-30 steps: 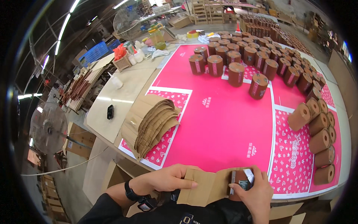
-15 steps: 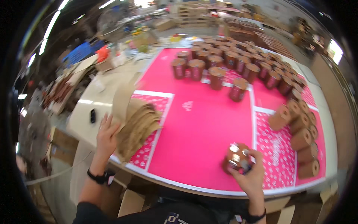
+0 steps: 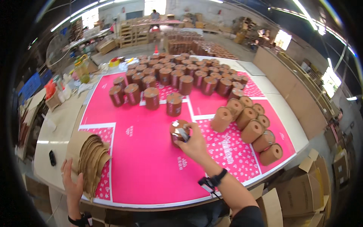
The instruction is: The person removes cardboard from cylindrical objects using a utility knife, then uses the knife to carve a hole into the center of each cylinder before placing it on a pink surface.
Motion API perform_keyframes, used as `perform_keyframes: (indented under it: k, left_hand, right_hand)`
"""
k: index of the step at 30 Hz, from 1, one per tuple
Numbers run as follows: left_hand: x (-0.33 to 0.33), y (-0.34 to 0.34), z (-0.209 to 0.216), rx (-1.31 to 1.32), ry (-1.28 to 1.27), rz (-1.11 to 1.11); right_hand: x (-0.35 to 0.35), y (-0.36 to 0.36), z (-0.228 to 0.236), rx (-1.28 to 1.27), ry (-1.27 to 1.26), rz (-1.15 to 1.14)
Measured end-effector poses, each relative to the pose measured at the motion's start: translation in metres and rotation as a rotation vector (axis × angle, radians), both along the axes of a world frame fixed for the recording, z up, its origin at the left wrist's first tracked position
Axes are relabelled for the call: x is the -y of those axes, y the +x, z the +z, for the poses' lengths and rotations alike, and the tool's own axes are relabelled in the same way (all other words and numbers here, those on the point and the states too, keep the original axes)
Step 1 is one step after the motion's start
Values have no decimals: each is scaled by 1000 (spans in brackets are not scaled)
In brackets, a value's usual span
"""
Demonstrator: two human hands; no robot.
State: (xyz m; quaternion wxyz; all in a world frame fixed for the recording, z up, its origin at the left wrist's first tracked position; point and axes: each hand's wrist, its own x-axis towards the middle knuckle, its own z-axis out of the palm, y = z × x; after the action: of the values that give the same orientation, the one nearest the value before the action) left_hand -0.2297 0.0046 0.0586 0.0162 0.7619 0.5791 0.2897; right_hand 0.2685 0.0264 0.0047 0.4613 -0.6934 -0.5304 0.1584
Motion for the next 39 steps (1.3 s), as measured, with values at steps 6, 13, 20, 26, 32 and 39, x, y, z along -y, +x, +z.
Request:
perform_keyframes:
  k: [6, 13, 20, 26, 32, 39]
  left_hand:
    - [-3, 15, -10, -70, -57, -2]
    - [8, 21, 1, -105, 150, 8]
    - [18, 119, 22, 208, 171, -391]
    - [28, 146, 12, 645, -314, -693]
    - [11, 231, -24, 1302, -1358, -554]
    - [23, 225, -44, 1150, -1505, -232]
  right_hand:
    - [-35, 21, -6, 3, -30, -11]
    - [-11, 115, 38, 401, 47, -477]
    - [13, 145, 33, 345, -226, -419]
    - [80, 80, 52, 215, -176, -78]
    - [140, -8, 28, -1106, -387, 457]
    - [138, -65, -3, -678, -455, 210]
